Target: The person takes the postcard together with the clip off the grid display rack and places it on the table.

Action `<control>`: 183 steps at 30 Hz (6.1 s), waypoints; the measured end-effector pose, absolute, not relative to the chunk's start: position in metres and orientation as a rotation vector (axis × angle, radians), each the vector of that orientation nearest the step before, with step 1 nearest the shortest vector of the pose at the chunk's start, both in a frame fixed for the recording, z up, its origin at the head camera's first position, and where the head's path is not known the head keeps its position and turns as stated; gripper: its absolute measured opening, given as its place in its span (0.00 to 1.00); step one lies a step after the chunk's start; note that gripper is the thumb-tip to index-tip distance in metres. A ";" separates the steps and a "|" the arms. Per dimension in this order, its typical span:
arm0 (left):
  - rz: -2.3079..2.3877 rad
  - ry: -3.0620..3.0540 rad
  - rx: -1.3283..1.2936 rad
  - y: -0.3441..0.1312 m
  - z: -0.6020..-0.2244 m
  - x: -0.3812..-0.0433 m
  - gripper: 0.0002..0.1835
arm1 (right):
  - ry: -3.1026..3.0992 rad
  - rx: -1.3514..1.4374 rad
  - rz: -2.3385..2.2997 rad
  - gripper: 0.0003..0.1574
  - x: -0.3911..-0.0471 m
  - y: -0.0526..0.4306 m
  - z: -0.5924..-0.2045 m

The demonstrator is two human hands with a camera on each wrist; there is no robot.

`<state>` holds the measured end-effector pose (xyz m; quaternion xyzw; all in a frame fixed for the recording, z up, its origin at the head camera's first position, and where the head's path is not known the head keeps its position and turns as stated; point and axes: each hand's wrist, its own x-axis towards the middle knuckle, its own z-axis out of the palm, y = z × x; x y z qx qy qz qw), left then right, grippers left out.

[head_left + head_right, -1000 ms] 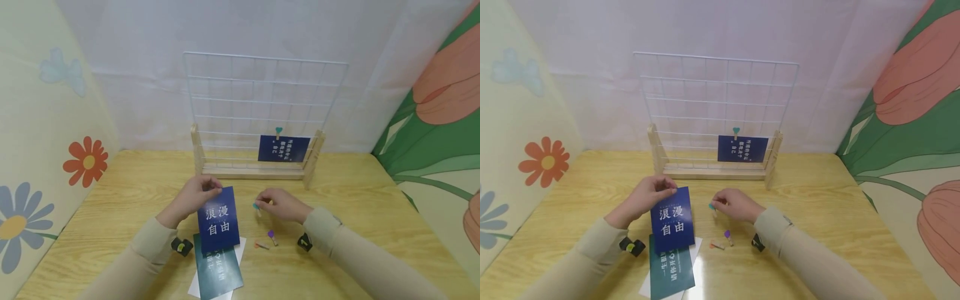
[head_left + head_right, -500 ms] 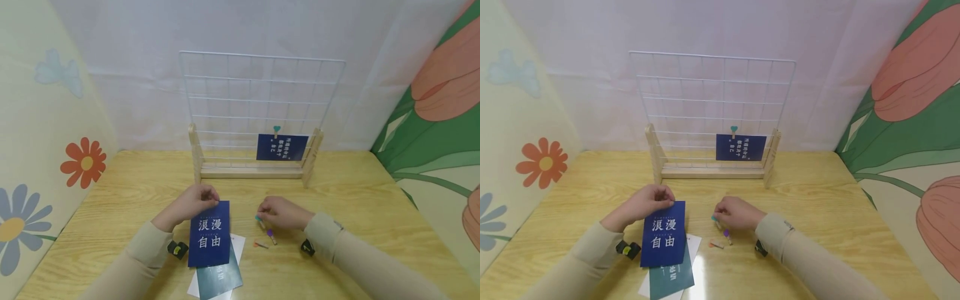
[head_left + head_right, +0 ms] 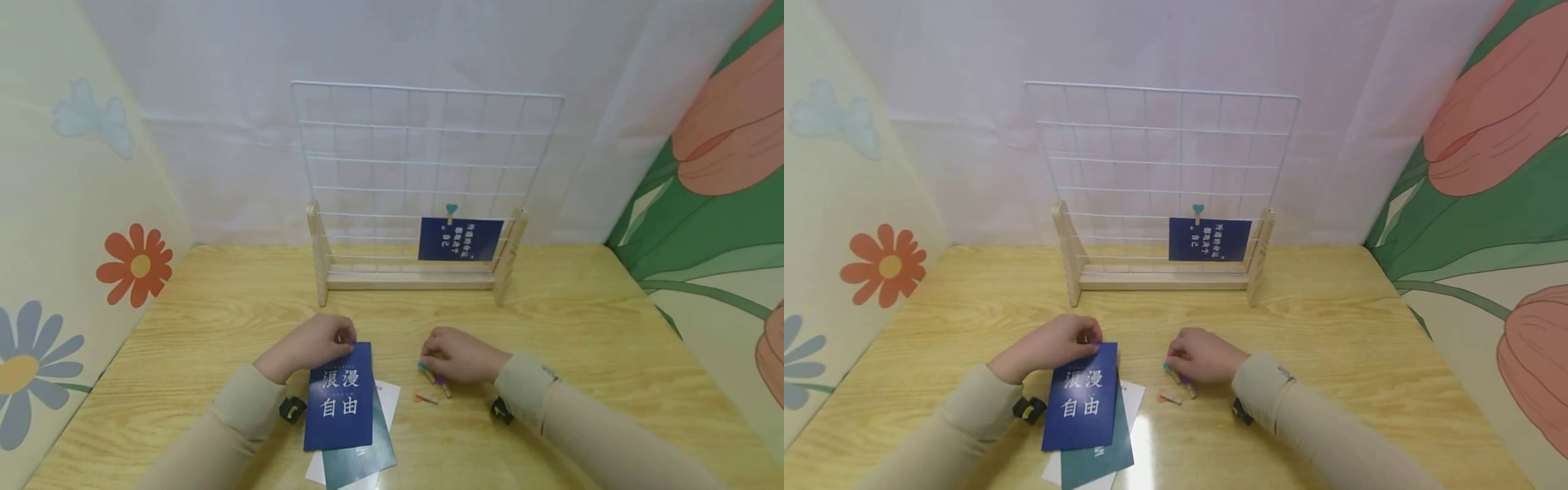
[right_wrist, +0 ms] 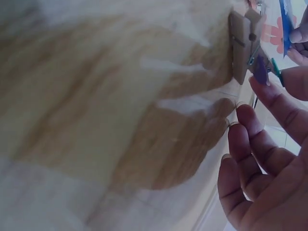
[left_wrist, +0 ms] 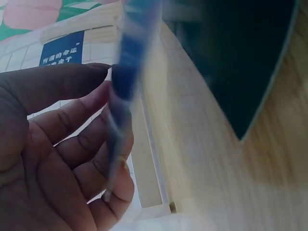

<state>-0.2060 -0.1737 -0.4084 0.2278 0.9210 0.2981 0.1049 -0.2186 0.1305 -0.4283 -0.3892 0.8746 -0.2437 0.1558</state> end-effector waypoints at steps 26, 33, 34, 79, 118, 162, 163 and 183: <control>0.699 2.675 0.684 -0.166 -0.409 -0.202 0.06 | 2.531 -1.028 -0.647 0.08 -0.213 0.135 -0.428; 0.766 2.851 0.697 -0.157 -0.405 -0.204 0.26 | 2.721 -1.008 -0.680 0.23 -0.214 0.140 -0.428; 0.780 2.875 0.694 -0.155 -0.404 -0.204 0.31 | 2.766 -0.982 -0.668 0.28 -0.214 0.141 -0.427; 0.476 3.181 0.554 -0.075 -0.345 -0.241 0.58 | 3.303 -0.637 -0.329 0.54 -0.252 0.152 -0.369; 0.450 3.174 0.560 -0.048 -0.340 -0.266 0.56 | 3.363 -0.505 -0.489 0.50 -0.285 0.149 -0.336; 1.041 3.007 0.518 -0.040 -0.342 -0.278 0.42 | 3.383 -0.427 -0.433 0.29 -0.310 0.131 -0.302; 1.052 3.007 0.521 -0.040 -0.342 -0.278 0.41 | 3.382 -0.427 -0.426 0.28 -0.310 0.130 -0.302; 1.161 2.937 0.525 -0.038 -0.338 -0.276 0.40 | 3.224 -0.572 -0.795 0.21 -0.316 0.147 -0.300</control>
